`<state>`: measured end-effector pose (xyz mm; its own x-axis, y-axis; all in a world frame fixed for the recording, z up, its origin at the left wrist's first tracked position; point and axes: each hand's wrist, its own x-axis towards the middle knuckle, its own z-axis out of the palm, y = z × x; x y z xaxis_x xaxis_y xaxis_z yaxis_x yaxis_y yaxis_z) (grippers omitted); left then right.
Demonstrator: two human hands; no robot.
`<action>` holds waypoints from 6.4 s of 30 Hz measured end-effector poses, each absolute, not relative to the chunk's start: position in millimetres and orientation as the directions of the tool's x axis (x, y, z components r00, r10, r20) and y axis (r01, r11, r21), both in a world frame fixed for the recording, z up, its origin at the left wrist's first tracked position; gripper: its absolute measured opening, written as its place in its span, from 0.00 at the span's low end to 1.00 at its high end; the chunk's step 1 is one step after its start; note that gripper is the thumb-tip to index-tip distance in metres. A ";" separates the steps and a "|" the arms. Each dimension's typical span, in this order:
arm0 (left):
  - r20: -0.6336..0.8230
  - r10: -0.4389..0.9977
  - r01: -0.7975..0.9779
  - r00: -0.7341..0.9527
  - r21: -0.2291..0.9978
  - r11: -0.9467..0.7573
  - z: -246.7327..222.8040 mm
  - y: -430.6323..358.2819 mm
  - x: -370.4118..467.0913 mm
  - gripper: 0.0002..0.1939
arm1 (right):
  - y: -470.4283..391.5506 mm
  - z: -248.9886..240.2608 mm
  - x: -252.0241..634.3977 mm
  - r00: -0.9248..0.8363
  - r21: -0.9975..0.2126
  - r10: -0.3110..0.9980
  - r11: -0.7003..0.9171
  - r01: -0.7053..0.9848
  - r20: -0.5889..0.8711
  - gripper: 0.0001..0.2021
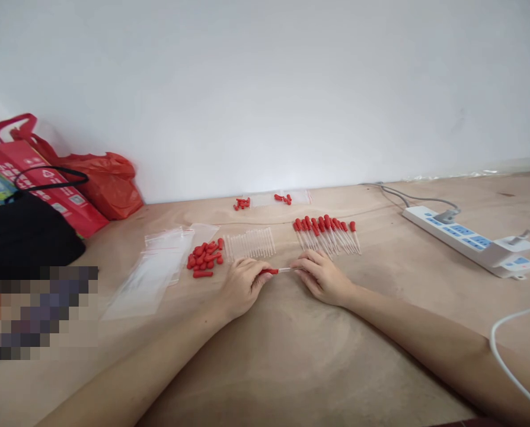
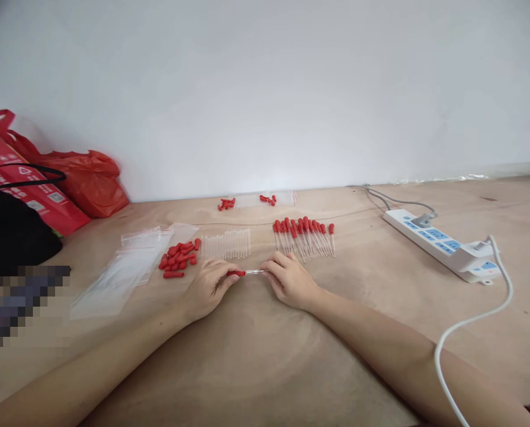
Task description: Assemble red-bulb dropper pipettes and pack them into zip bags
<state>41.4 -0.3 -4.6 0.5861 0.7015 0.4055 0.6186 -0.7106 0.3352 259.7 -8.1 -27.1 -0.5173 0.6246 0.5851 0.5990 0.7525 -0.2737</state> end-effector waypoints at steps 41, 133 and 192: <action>0.488 0.559 0.492 0.670 0.272 -0.827 -5.9 -12.4 44.5 0.08 | -14.2 -23.9 248.1 -0.655 0.003 0.421 0.840 0.542 0.628 0.12; 0.512 0.717 0.763 0.474 0.168 -0.624 -7.6 8.9 23.1 0.09 | 42.6 -1.6 224.1 -0.145 -0.594 0.907 0.372 0.714 0.394 0.12; 0.452 0.560 0.538 0.694 0.191 -0.821 -3.0 -5.3 41.9 0.10 | -12.4 -20.6 248.0 -0.637 -0.019 0.509 0.790 0.613 0.578 0.11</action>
